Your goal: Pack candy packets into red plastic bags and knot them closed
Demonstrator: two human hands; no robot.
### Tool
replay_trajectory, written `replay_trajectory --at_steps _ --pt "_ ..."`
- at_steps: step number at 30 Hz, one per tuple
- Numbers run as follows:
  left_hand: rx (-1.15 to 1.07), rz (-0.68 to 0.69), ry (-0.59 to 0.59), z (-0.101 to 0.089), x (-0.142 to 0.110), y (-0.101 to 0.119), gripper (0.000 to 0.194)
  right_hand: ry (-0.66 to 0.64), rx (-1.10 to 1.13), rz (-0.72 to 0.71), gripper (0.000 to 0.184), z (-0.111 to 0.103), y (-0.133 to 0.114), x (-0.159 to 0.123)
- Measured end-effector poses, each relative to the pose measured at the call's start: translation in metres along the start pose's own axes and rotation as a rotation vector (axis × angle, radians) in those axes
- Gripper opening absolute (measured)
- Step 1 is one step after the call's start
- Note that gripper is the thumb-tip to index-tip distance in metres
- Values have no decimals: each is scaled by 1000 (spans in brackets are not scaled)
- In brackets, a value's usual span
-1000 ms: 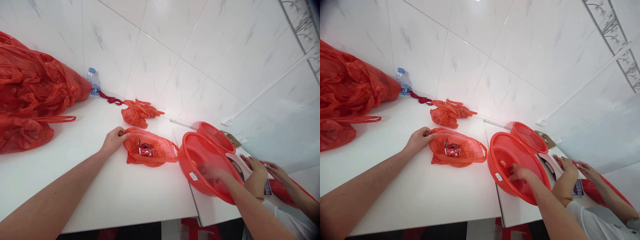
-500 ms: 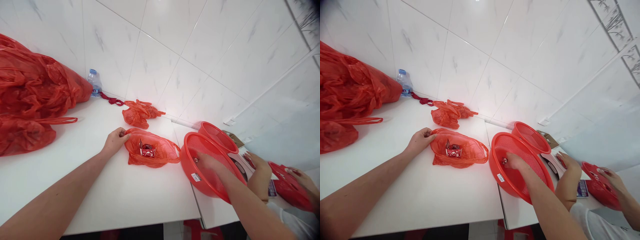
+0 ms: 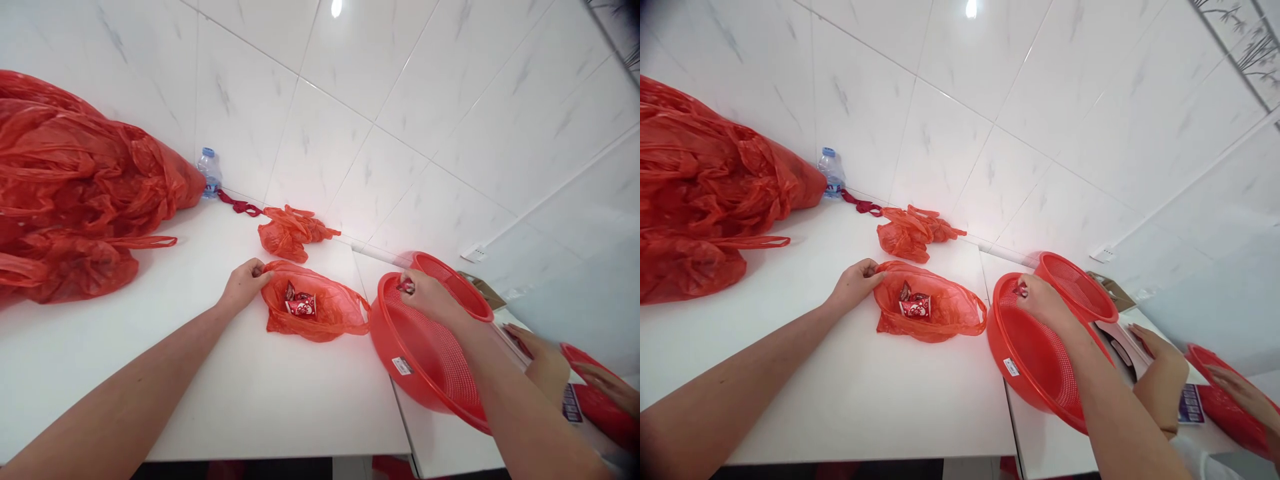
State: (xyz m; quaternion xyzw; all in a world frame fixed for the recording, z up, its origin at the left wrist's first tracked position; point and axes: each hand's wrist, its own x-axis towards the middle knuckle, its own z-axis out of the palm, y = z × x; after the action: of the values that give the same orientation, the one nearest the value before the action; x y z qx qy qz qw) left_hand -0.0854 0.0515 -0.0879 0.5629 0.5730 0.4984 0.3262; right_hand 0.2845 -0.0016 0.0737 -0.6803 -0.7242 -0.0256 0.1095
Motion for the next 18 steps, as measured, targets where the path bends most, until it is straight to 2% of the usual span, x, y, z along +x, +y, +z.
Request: replay_trajectory --at_steps 2,4,7,10,14,16,18 --pt "-7 4 0 0 1 -2 25 -32 55 -88 6 -7 -23 3" --pt "-14 9 0 0 2 -2 25 -66 115 -197 8 -4 -49 5" --pt "-9 22 1 0 3 -2 24 -152 163 -311 11 12 -83 10" --pt "7 35 5 0 3 -2 24 -201 189 -383 16 26 -102 17" --pt "6 37 2 0 3 -3 23 -97 226 -375 35 17 -96 18" --pt "1 39 0 1 3 -3 22 -58 233 -285 28 5 -82 10" --pt "-8 31 -4 1 2 -1 21 -79 198 -179 15 -6 -62 -2"
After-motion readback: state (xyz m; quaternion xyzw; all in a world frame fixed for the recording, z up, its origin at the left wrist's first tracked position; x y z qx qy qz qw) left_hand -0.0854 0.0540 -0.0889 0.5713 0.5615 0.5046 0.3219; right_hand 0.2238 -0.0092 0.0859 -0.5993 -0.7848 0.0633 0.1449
